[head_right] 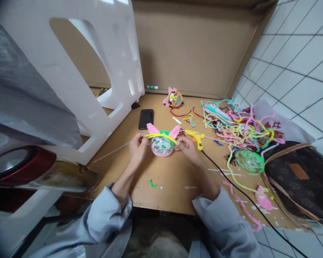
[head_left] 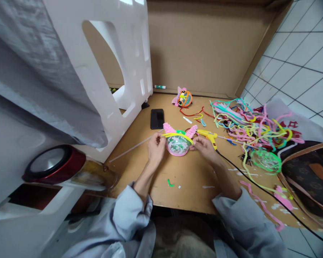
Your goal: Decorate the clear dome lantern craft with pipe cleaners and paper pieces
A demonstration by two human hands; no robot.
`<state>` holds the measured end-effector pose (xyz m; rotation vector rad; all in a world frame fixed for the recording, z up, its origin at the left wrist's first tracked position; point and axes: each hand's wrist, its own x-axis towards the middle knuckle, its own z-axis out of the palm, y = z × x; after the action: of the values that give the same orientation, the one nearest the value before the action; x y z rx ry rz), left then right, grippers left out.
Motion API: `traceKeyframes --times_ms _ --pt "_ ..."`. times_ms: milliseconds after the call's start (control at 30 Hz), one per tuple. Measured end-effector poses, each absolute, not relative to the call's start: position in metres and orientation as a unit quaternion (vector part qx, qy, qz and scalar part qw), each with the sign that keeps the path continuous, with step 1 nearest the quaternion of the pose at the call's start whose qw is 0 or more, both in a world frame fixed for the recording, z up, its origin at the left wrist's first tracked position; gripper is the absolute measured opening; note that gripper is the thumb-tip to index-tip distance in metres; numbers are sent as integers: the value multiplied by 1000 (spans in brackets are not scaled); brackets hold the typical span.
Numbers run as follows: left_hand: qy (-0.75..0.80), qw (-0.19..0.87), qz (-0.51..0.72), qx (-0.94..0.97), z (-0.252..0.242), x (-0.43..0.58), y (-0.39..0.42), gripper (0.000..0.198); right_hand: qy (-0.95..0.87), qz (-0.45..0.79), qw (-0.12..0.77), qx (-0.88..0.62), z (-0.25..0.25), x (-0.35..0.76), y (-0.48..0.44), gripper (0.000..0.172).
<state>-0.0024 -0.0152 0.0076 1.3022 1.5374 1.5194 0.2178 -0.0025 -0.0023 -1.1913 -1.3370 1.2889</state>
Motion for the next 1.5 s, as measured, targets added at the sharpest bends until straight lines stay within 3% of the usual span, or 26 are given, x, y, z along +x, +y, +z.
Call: traceKeyframes --times_ms 400,767,1133,1500 --pt "574 376 573 448 -5 -6 -7 10 -485 562 462 -486 -7 211 -1 49" --pt "497 590 594 230 1 -8 2 11 -485 567 469 -472 -12 210 -1 43" --pt "495 619 583 179 -2 -13 5 11 -467 567 479 -481 -12 202 -1 21" --pt "493 608 596 180 -5 -12 6 13 -437 543 499 -514 -8 191 -5 15"
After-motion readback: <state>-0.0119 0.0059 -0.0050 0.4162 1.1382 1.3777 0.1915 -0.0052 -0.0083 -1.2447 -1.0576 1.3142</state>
